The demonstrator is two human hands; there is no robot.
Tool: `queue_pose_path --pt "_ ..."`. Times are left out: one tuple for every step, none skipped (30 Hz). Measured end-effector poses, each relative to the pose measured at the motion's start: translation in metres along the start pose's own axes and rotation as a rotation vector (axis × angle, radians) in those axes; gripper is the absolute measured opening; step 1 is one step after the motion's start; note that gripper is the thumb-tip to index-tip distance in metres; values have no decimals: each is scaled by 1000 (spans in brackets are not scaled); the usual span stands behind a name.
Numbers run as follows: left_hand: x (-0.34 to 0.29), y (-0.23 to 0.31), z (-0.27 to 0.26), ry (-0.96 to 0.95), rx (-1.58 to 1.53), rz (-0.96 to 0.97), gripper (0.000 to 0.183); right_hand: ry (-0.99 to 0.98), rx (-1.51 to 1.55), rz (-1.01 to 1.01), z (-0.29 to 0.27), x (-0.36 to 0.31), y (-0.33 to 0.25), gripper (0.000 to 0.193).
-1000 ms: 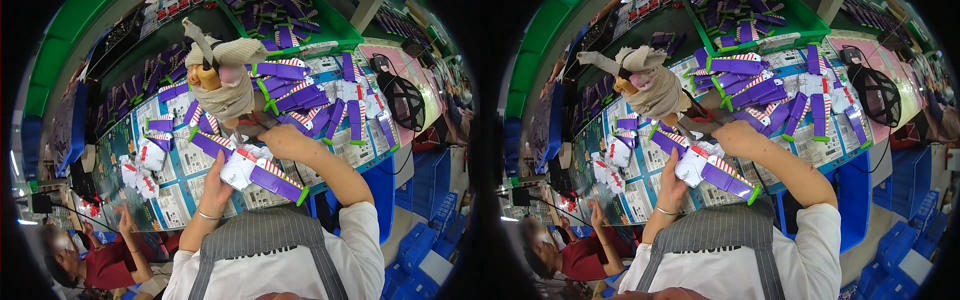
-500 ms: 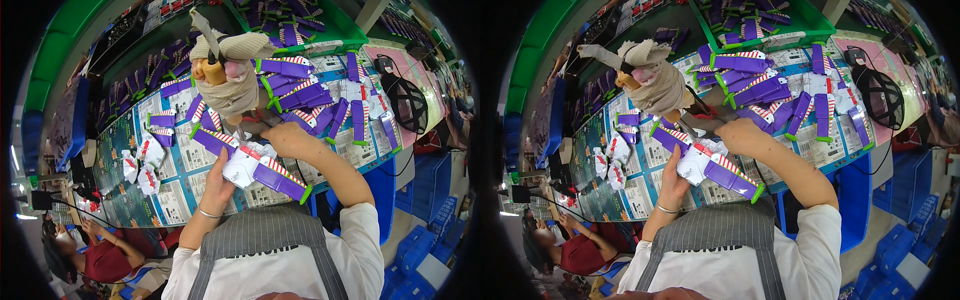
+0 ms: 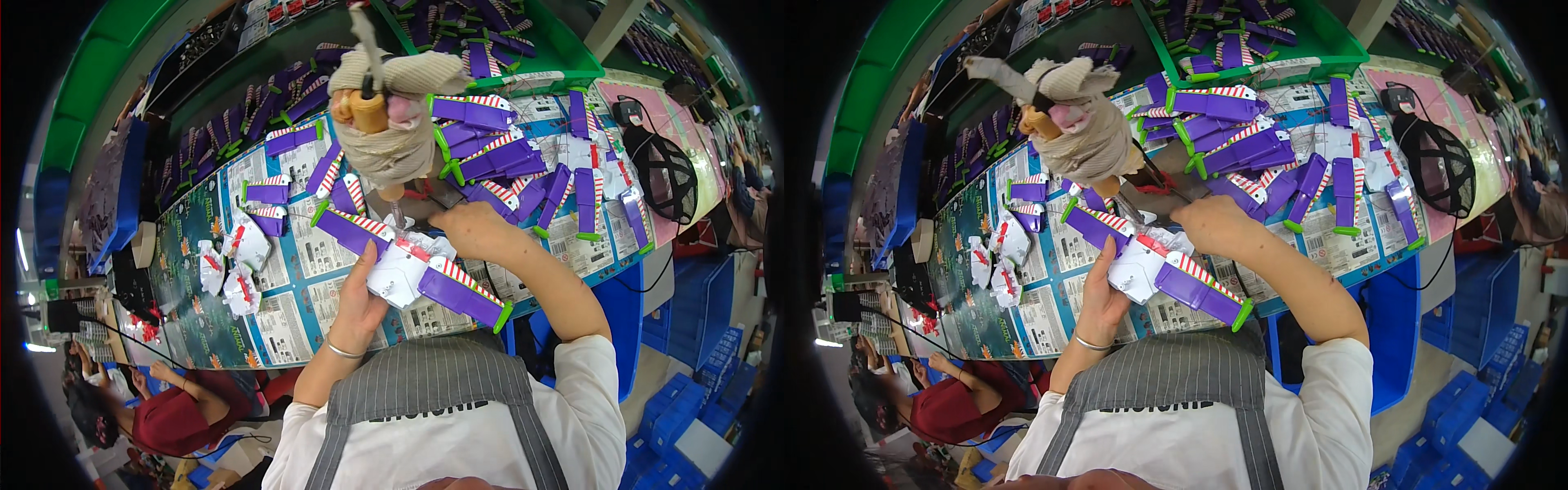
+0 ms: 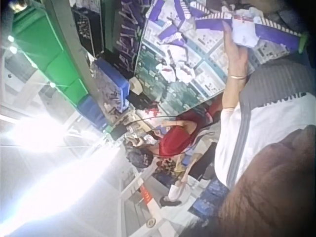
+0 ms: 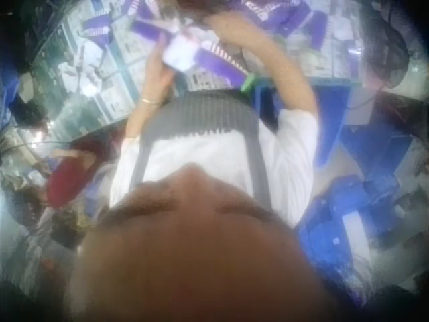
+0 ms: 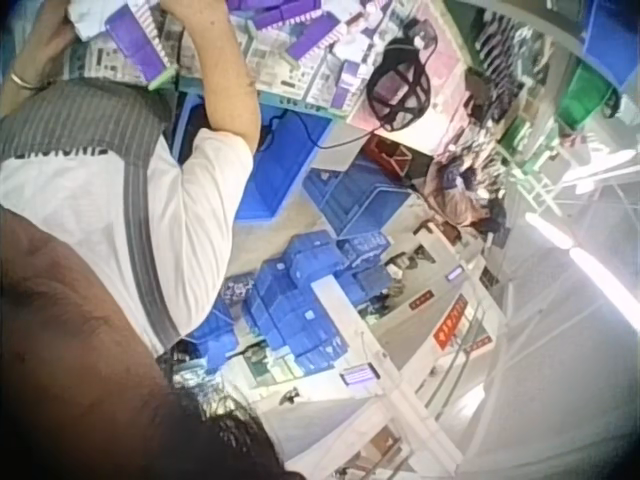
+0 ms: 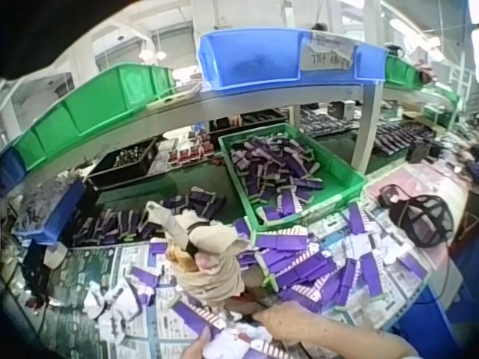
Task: The person assembles toy units at a workstation by retrieving plastic wing attachments, joining them to plastic body panels by hand, and trimming excess material with pliers.
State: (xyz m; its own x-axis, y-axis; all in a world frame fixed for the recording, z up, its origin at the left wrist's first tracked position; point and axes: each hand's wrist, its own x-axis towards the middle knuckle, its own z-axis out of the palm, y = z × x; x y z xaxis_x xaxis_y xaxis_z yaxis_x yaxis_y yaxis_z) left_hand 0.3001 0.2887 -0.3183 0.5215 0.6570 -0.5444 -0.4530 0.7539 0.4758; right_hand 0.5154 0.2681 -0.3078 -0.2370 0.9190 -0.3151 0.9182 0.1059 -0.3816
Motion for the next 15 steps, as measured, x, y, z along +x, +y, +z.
queue_pose_path --pt "-2 -1 1 -29 -25 -40 44 47 13 -11 3 -2 2 29" --pt "-7 1 1 -51 -54 -58 45 94 22 -47 5 -1 0 26" --pt "-7 -5 -4 -49 -56 -61 45 223 49 -105 13 -7 2 21" --pt "-13 -9 -8 -93 -45 -108 44 136 8 -78 12 -15 0 19" --pt "-17 -16 -10 -85 -25 -114 42 52 -39 -52 8 -22 -2 17" --pt "-23 -25 -23 -118 12 -161 41 24 -82 -113 9 -30 -4 16" --pt "-32 -31 -27 -107 33 -229 40 -2 -128 -164 11 -38 -6 14" --pt "-40 -37 -33 -132 122 -194 41 -29 -168 -167 10 -44 -10 13" --pt "-46 -32 -37 -176 237 -261 42 -54 -206 -163 11 -50 -14 13" --pt "-55 -23 -41 -219 353 -331 44 -18 -250 -158 17 -54 -17 11" --pt "-59 -4 -40 -205 623 -351 41 16 -294 -146 22 -57 -18 9" --pt "-55 5 -61 -223 890 -89 37 29 -353 -164 19 -59 -22 8" --pt "-49 14 -84 -240 1151 175 34 31 -363 -177 20 -60 -23 8" --pt "-48 34 -86 -55 1417 615 28 32 -370 -160 22 -61 -23 7" --pt "-39 61 -100 26 1627 999 36 33 -375 -141 24 -63 -25 7"
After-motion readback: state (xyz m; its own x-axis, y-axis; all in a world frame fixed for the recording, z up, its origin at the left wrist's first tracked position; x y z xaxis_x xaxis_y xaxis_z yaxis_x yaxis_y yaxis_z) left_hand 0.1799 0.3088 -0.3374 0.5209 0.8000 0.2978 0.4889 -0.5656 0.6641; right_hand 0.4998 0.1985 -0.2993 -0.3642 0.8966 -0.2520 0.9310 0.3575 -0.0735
